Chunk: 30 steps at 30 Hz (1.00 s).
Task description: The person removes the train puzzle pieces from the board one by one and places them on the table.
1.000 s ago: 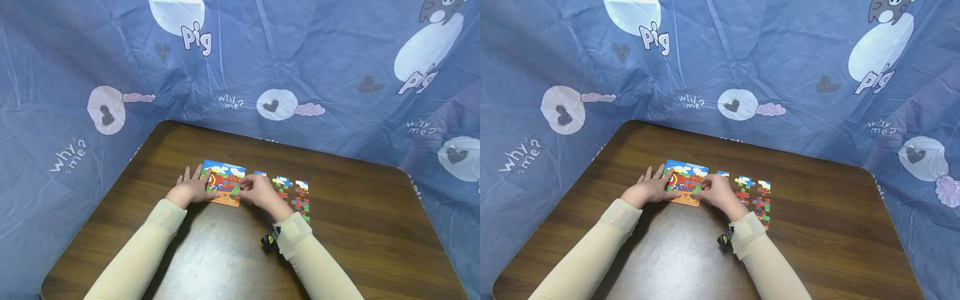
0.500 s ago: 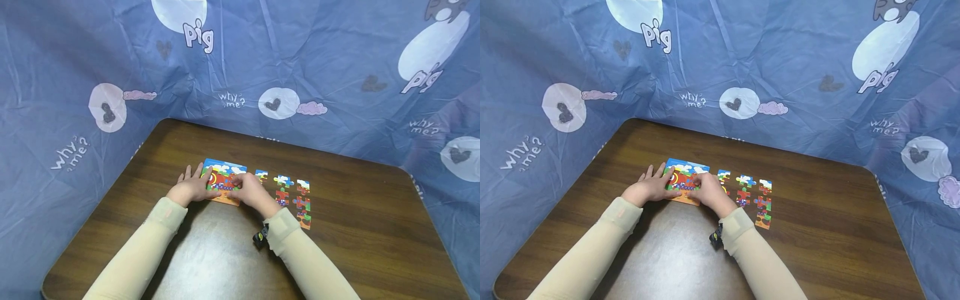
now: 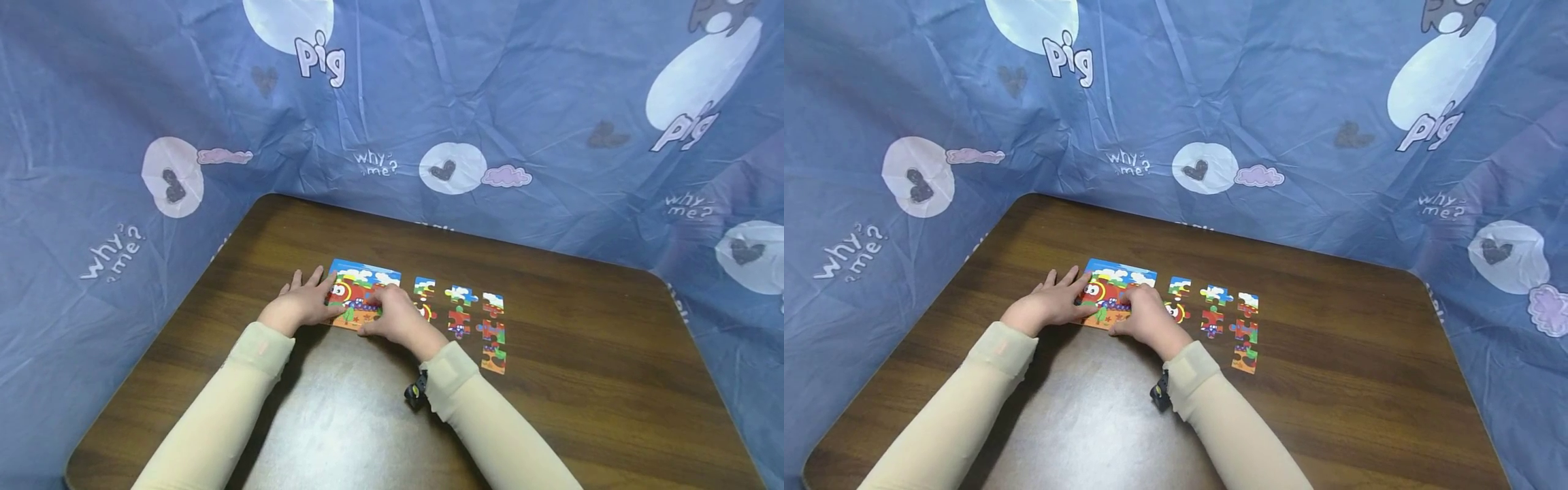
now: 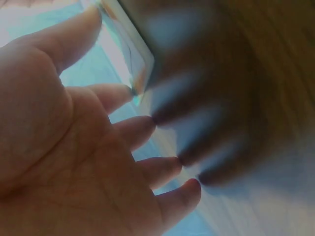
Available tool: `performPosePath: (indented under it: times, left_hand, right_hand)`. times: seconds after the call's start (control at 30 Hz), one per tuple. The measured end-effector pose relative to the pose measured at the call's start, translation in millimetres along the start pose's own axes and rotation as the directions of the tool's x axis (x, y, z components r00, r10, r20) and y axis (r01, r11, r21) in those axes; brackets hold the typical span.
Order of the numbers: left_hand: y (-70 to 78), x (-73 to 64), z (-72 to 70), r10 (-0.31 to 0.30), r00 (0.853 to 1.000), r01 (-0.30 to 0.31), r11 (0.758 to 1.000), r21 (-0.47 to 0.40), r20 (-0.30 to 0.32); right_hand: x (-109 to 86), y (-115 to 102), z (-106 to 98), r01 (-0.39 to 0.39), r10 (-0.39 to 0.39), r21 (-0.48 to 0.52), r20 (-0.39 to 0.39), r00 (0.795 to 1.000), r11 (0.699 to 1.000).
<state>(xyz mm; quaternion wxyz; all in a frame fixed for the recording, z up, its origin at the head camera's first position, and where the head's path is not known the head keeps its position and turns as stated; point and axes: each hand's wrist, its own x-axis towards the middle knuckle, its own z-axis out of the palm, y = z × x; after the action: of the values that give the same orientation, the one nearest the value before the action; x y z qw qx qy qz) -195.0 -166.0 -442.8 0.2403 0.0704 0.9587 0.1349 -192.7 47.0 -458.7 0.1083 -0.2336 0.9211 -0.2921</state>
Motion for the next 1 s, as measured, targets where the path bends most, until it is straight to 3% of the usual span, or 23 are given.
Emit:
performPosePath:
  times: [0.37, 0.8, 1.0]
  left_hand:
    - [-8.4, -1.5, -0.5, 0.0, 1.0, 0.001, 0.999, -0.033, 0.012]
    - [-28.4, 25.1, 17.2, 0.017, 1.0, -0.015, 0.998, -0.054, 0.026]
    - [-29.2, 27.5, 19.2, 0.012, 1.0, -0.01, 0.999, -0.05, 0.028]
  right_hand:
    - [4.5, -5, 5, -0.008, 0.008, -0.068, 0.004, 1.0, 0.998]
    - [5.9, -7, 4, -0.039, 0.039, -0.057, 0.003, 0.999, 0.998]
    - [6.9, -6, 8, -0.029, 0.029, -0.015, -0.013, 0.999, 0.999]
